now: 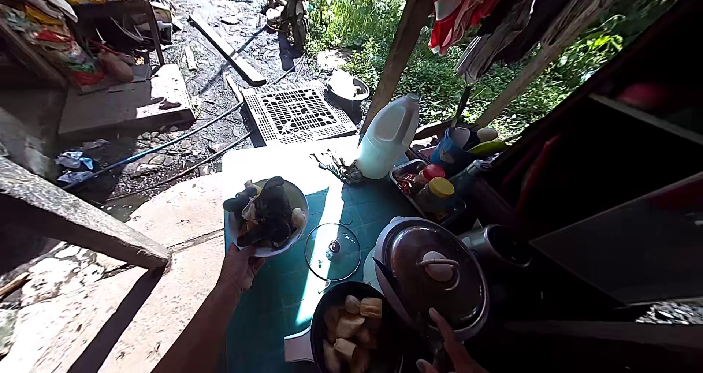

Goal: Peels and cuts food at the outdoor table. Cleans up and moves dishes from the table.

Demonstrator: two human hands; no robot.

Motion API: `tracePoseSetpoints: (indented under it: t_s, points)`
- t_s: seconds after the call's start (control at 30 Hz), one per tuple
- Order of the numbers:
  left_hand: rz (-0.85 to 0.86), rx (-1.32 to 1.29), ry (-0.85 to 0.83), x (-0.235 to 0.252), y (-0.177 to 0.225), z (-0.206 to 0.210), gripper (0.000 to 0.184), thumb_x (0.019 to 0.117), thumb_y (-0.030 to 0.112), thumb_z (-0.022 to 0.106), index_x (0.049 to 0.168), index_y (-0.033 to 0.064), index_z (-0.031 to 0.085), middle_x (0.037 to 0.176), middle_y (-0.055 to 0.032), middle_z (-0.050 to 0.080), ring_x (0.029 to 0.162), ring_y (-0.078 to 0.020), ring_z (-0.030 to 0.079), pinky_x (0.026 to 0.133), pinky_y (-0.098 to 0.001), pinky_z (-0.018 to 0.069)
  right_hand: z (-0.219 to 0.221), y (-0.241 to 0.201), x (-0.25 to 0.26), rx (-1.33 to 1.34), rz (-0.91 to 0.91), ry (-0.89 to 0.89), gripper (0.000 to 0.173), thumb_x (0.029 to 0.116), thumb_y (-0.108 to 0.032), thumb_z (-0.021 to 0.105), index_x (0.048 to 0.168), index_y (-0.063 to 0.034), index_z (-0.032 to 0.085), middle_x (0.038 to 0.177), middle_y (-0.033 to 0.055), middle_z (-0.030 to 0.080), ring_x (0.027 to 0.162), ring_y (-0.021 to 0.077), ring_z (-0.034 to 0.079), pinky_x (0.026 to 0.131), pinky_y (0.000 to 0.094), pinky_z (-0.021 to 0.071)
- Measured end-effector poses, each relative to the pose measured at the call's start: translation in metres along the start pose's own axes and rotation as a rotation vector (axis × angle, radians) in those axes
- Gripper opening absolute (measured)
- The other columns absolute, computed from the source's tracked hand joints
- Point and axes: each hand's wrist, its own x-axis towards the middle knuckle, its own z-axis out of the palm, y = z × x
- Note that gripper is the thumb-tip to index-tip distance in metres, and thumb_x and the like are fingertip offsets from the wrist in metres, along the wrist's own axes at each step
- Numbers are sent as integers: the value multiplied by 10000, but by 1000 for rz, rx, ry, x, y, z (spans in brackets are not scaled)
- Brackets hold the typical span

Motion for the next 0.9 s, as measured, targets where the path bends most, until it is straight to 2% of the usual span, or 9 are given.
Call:
tracePoseSetpoints:
  t_s: [0.03, 0.1, 0.2, 0.4, 0.53, 0.63, 0.7, 0.8, 0.9]
  points:
    - [11, -7, 5, -10, 4, -8, 382, 1043, -14, 451, 1395, 112, 369, 931, -144, 655, 671, -190, 702, 512, -279, 577, -9, -3, 6, -109, -22, 16, 743, 986, -181, 612, 1602, 37, 256, 1246, 299, 650, 875, 403, 713, 778, 568, 578]
    - [30, -21, 25, -28, 6, -23, 385, 1043, -13, 438, 1399, 114, 363, 925, -139, 662, 660, -186, 705, 497, -277, 574, -25, -7, 18, -260, -49, 46, 770, 915, -63, 618, 1609, -10, 290, 1174, 310, 670, 849, 454, 719, 734, 590, 584]
    - [50, -29, 65, -53, 0, -45, 350, 1046, -3, 443, 1370, 110, 377, 897, -129, 670, 635, -180, 704, 469, -272, 564, -46, -18, 33, -359, -23, 25, 761, 898, -11, 610, 1605, -53, 331, 1138, 317, 672, 862, 486, 708, 754, 607, 571]
    - [18, -38, 139, -78, -35, -61, 370, 1037, -19, 458, 1380, 96, 382, 892, -138, 671, 619, -182, 697, 473, -276, 565, -69, -28, 53, -419, -66, -57, 732, 907, -10, 615, 1591, -59, 360, 1214, 316, 638, 936, 477, 703, 819, 589, 572]
    - [-23, -59, 177, -85, -51, -57, 410, 1027, -29, 460, 1407, 103, 384, 919, -149, 670, 644, -193, 697, 498, -288, 569, -74, -24, 60, -436, -111, -89, 623, 914, -14, 624, 1518, -27, 475, 1277, 311, 614, 1001, 463, 695, 847, 568, 574]
    - [-29, -109, 187, -88, -61, -53, 354, 1036, -15, 451, 1365, 106, 397, 900, -132, 680, 634, -181, 702, 488, -280, 571, -90, -13, 70, -568, -122, 0, 461, 919, -31, 634, 1380, -27, 620, 1229, 274, 653, 988, 446, 705, 796, 576, 580]
    - [-31, -129, 201, -89, -68, -50, 341, 1043, -9, 440, 1359, 110, 393, 902, -126, 678, 635, -172, 701, 486, -274, 570, -109, -3, 89, -678, -127, 111, 423, 941, -52, 642, 1364, -59, 652, 1175, 263, 680, 947, 447, 715, 750, 586, 581]
    - [-47, -121, 232, -87, -75, -46, 376, 1038, -10, 436, 1388, 120, 383, 916, -133, 666, 643, -173, 693, 492, -267, 561, -145, 7, 131, -707, -19, 138, 399, 1045, -100, 547, 1439, -70, 599, 1229, 261, 666, 1026, 443, 693, 849, 606, 551]
    - [-50, -105, 258, -80, -86, -45, 376, 1033, -15, 437, 1382, 116, 385, 908, -141, 664, 636, -180, 688, 489, -276, 560, -169, 6, 181, -717, 189, -13, 357, 1063, -133, 531, 1403, -65, 618, 1305, 249, 626, 1174, 427, 629, 978, 596, 497]
